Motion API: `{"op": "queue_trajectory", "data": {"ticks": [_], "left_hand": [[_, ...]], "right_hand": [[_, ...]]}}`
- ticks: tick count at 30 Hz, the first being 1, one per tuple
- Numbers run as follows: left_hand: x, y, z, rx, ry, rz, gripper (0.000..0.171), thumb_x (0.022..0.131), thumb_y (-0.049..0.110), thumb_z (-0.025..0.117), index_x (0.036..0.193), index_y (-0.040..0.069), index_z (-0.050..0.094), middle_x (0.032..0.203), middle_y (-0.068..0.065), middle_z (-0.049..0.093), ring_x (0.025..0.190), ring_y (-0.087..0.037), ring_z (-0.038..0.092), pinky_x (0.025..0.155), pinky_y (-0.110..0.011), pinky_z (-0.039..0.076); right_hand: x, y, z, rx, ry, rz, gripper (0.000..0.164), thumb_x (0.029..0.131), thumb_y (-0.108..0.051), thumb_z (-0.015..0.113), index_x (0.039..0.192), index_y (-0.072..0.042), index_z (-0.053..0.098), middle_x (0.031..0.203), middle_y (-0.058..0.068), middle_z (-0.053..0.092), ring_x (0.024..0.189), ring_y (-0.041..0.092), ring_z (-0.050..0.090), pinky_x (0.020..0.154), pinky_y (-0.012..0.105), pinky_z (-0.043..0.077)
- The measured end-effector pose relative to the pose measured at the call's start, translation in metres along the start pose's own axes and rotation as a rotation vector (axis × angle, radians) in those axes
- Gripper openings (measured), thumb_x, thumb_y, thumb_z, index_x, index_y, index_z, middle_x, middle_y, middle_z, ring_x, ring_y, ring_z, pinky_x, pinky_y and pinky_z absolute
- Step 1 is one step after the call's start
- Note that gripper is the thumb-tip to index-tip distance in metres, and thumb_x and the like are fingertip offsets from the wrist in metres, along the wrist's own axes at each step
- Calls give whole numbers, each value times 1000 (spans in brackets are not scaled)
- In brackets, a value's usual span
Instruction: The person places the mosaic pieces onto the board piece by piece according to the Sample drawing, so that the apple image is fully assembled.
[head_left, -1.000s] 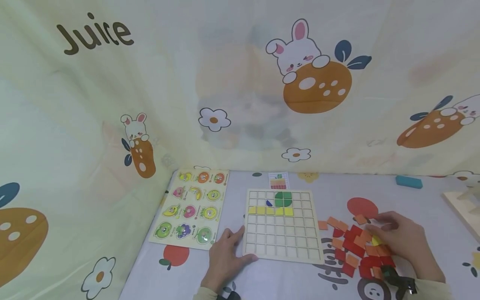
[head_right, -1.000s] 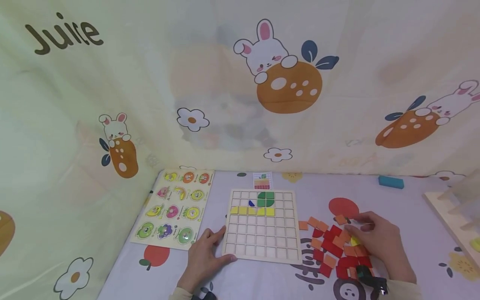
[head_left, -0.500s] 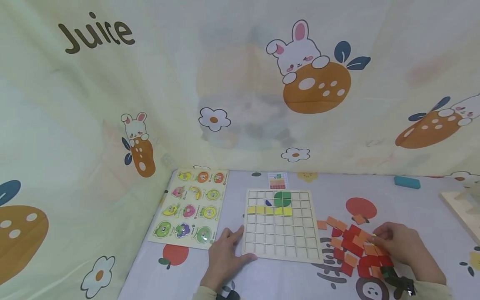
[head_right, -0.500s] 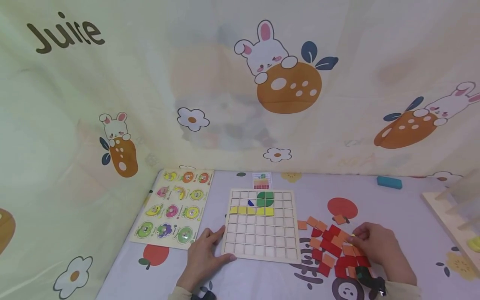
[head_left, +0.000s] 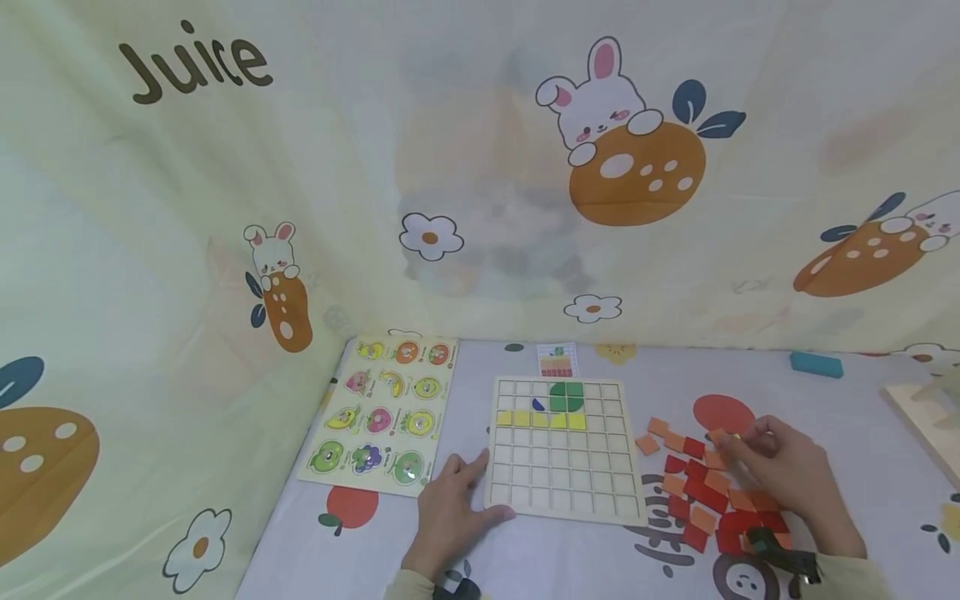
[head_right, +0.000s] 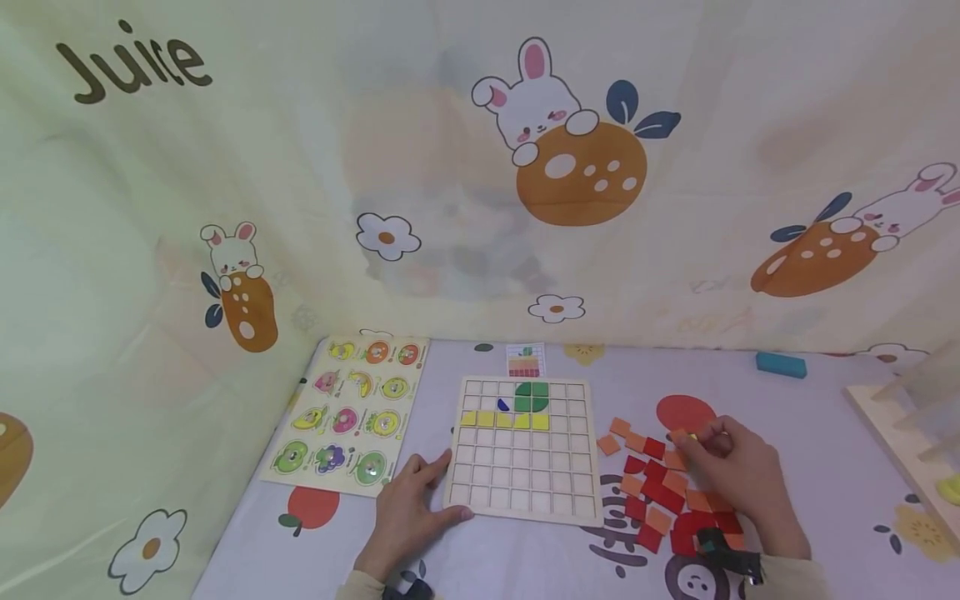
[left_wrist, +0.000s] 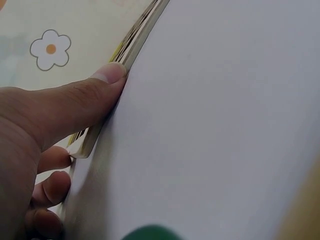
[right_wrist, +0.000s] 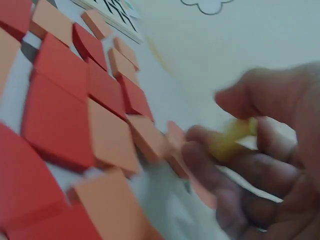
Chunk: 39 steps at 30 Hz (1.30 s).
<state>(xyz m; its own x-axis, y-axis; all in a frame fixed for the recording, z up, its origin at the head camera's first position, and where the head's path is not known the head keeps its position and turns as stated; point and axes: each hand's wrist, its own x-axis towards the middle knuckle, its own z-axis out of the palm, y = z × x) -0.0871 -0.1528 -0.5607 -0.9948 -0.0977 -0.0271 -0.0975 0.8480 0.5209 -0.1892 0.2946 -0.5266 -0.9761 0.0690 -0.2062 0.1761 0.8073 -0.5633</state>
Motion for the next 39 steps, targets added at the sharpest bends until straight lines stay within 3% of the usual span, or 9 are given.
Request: {"op": "queue_trajectory", "data": {"ticks": [4, 7, 11, 14, 18, 21, 24, 31, 39], "left_hand": [[0, 1, -1, -9, -4, -8, 97, 68, 63, 93, 151, 25, 61, 89, 7, 43, 74, -8, 39, 63, -22, 33], [0, 1, -1, -6, 4, -6, 96, 68, 63, 93, 150, 25, 62, 89, 7, 43, 73, -8, 39, 62, -21, 32], [0, 1, 0, -5, 6, -4, 96, 68, 62, 93, 150, 25, 62, 89, 8, 43, 73, -8, 39, 62, -21, 32], [1, 2, 0, -2, 2, -3, 96, 68, 63, 93, 150, 25, 62, 89, 8, 43, 74, -7, 39, 63, -21, 32], [1, 2, 0, 14, -7, -9, 97, 68, 64, 93, 151, 25, 61, 90, 9, 43, 74, -7, 39, 63, -21, 33], [0, 1, -1, 23, -8, -10, 97, 67, 64, 92, 151, 25, 61, 90, 9, 43, 74, -7, 40, 63, -21, 33], [0, 1, 0, 15, 1, 0, 97, 67, 65, 92, 150, 25, 62, 90, 9, 43, 74, -7, 40, 63, -21, 33], [-1, -2, 3, -28, 12, 21, 96, 67, 64, 92, 150, 25, 62, 88, 9, 42, 72, -7, 37, 62, -21, 31], [-1, -2, 0, -13, 15, 15, 96, 68, 64, 92, 150, 25, 62, 89, 9, 41, 72, -7, 36, 62, -21, 30]], "right_hand": [[-2, -7, 8, 84, 101, 26, 64, 96, -60, 71, 109, 1, 57, 124, 38, 67, 106, 50, 64, 64, 33, 57], [-2, -11, 12, 143, 124, 51, 67, 96, -61, 70, 115, 2, 59, 120, 33, 71, 103, 46, 68, 61, 28, 52], [-1, -11, 7, 208, 74, 125, 86, 95, -69, 65, 137, 4, 55, 136, 34, 62, 117, 49, 62, 72, 42, 60], [-1, -2, -2, 180, 48, 136, 93, 95, -69, 65, 148, 5, 49, 142, 35, 57, 121, 51, 57, 82, 53, 60], [-4, 13, -17, 43, -70, 81, 93, 92, -66, 72, 143, 8, 52, 131, 35, 63, 106, 41, 65, 80, 51, 61], [-7, 16, -19, -20, -204, 48, 97, 83, -69, 80, 136, 9, 57, 118, 29, 70, 93, 29, 68, 77, 47, 62], [-8, 11, -13, -57, -274, 44, 97, 74, -72, 85, 128, 6, 63, 108, 21, 73, 89, 21, 65, 77, 47, 61], [-7, 1, -3, -84, -292, 42, 82, 78, -65, 85, 115, 5, 67, 98, 13, 73, 83, 20, 62, 74, 42, 60], [-3, 8, -10, -25, -206, 52, 85, 85, -71, 76, 120, 5, 59, 110, 29, 73, 88, 23, 67, 73, 42, 61]]}}
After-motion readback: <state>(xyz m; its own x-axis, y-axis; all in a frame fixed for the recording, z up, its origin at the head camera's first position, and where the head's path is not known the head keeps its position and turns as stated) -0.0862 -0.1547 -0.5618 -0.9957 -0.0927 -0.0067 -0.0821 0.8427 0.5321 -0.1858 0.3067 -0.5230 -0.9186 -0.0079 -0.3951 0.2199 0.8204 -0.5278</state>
